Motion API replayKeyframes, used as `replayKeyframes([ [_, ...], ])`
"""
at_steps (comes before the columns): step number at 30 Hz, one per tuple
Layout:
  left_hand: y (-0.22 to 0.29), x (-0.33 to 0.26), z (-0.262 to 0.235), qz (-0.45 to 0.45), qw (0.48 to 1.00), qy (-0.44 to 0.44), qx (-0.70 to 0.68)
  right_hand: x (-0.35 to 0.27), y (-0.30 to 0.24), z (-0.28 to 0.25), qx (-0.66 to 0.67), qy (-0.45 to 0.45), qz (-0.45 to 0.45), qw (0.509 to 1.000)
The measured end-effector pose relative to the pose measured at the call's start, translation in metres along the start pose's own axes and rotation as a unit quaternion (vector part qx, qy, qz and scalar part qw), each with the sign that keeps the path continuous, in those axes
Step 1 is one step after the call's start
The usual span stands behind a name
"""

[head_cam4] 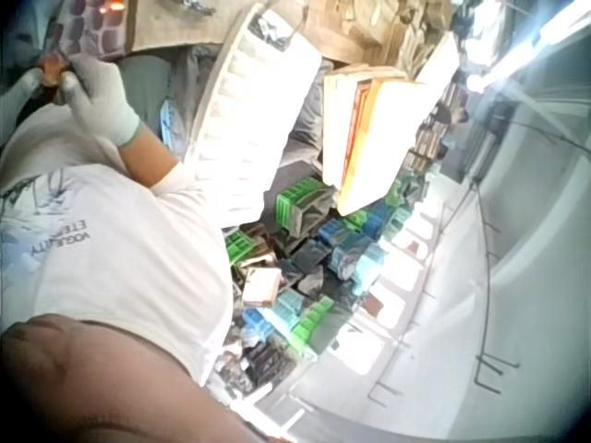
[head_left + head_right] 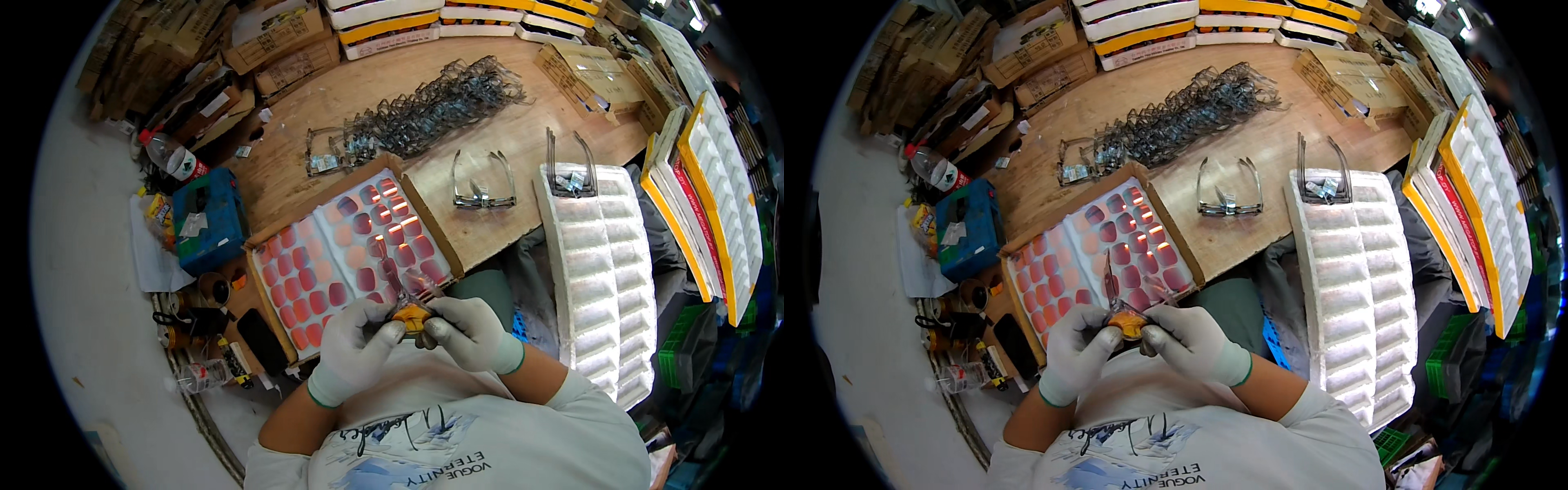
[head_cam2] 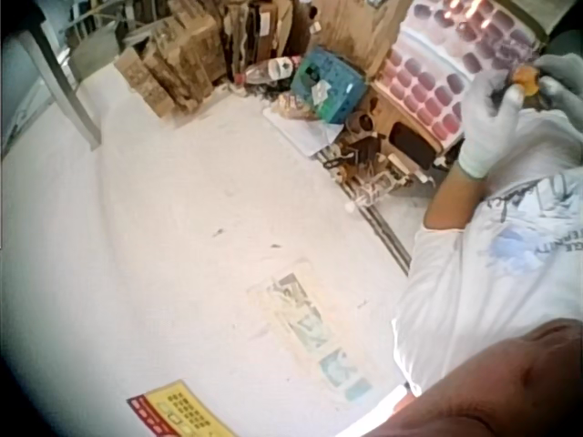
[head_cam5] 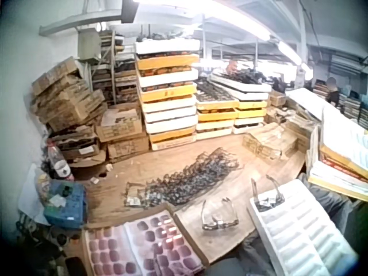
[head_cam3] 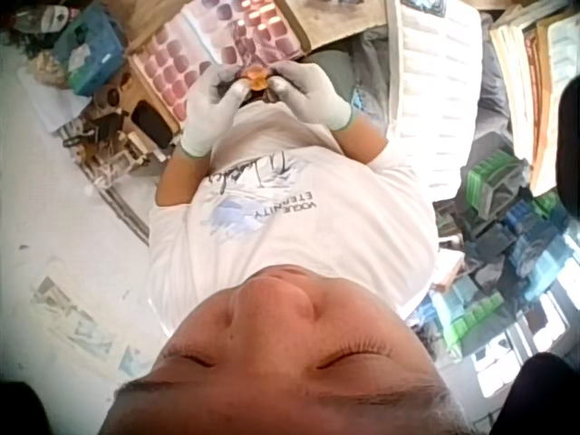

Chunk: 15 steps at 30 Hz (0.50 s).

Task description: The person assembles sunglasses by inserting lenses into frames and using pliers to secure the components. They repeatedly pick up frames and lenses from a tray, fit the lenses into the frames, and place the finished units into a foam insert.

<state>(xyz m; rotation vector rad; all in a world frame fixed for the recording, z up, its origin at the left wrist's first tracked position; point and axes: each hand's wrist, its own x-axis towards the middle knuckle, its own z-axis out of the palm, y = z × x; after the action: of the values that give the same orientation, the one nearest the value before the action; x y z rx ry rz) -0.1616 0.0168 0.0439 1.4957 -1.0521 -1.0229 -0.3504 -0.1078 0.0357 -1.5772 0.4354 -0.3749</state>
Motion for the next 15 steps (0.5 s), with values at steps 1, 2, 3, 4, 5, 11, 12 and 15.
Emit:
replayKeyframes([
  [1, 0.0, -0.004, 0.003, -0.007, 1.0, 0.015, 0.011, -0.001, -0.005, 0.001, -0.022, 0.003, -0.012, 1.0],
  [2, 0.0, -0.006, 0.005, -0.014, 0.999, 0.029, 0.021, -0.001, -0.007, 0.002, -0.045, 0.009, -0.025, 0.999],
  [3, 0.003, -0.008, 0.005, 0.004, 0.998, 0.031, 0.046, -0.002, -0.007, 0.002, -0.052, 0.005, -0.036, 0.998],
  [4, 0.007, -0.01, 0.006, 0.023, 0.997, 0.033, 0.071, -0.002, -0.007, 0.002, -0.06, 0.002, -0.047, 0.997],
  [5, 0.009, -0.012, 0.006, 0.042, 0.994, 0.034, 0.095, -0.003, -0.007, 0.0, -0.069, -0.002, -0.058, 0.996],
  [11, 0.01, -0.019, 0.006, 0.138, 0.99, -0.029, 0.0, 0.0, -0.008, -0.023, 0.016, -0.129, -0.096, 0.987],
  [12, 0.01, -0.02, 0.008, 0.15, 0.988, -0.02, -0.01, 0.001, -0.01, -0.024, 0.019, -0.133, -0.1, 0.986],
  [15, 0.006, -0.024, 0.004, 0.126, 0.991, -0.038, -0.011, 0.003, -0.01, -0.02, 0.027, -0.127, -0.096, 0.987],
])
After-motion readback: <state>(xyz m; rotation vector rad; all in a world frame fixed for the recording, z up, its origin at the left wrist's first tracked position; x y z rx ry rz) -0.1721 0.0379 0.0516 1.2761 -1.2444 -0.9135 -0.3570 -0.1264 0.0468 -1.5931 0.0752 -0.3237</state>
